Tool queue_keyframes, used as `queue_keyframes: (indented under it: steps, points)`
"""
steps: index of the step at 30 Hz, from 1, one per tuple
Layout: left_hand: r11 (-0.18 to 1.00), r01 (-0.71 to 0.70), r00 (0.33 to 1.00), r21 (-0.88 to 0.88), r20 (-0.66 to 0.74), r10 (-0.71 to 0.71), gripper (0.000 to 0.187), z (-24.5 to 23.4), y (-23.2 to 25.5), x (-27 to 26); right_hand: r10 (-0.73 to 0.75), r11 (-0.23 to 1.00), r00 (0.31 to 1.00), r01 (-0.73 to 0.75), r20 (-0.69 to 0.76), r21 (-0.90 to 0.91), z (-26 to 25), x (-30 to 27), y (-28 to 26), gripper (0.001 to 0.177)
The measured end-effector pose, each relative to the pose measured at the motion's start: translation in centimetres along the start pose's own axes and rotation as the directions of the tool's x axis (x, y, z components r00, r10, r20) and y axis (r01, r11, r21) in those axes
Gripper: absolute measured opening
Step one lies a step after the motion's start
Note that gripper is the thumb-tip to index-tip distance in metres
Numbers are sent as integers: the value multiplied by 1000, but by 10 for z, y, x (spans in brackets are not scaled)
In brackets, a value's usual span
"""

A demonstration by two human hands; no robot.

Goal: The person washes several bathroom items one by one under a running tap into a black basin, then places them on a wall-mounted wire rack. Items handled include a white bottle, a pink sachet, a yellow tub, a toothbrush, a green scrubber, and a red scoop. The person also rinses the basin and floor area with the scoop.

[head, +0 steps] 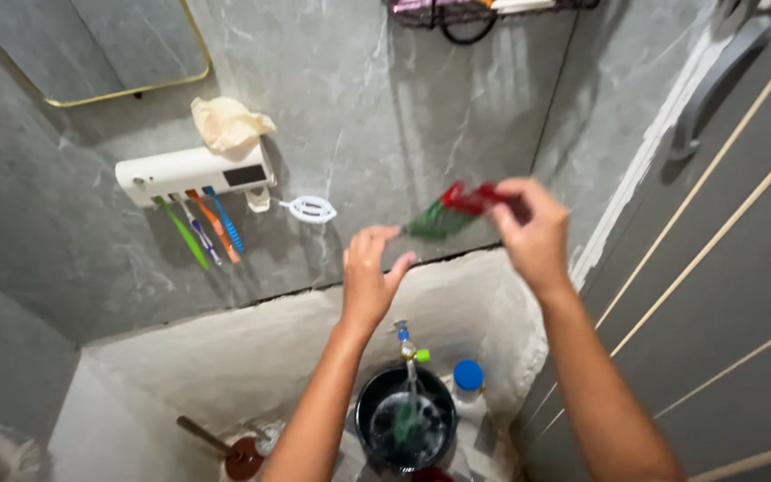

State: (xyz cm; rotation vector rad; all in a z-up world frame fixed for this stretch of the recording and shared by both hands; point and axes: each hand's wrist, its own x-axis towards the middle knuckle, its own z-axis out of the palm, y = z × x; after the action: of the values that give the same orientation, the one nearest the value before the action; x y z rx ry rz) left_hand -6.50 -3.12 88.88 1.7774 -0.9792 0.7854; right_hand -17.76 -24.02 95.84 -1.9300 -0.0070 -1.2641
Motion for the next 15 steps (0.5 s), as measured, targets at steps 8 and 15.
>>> queue_keyframes:
  steps: [8, 15]
  points:
    - [980, -73, 968, -186, -249, 25, 65, 5, 65, 127, -519, 849, 821, 527, -236, -36, -28, 144, -59, 18]
    - [992, -96, 981, -78, -176, 81, 50, 4, 66, 180, -686, 726, 704, 681, -183, -102, 3, 223, -54, 19]
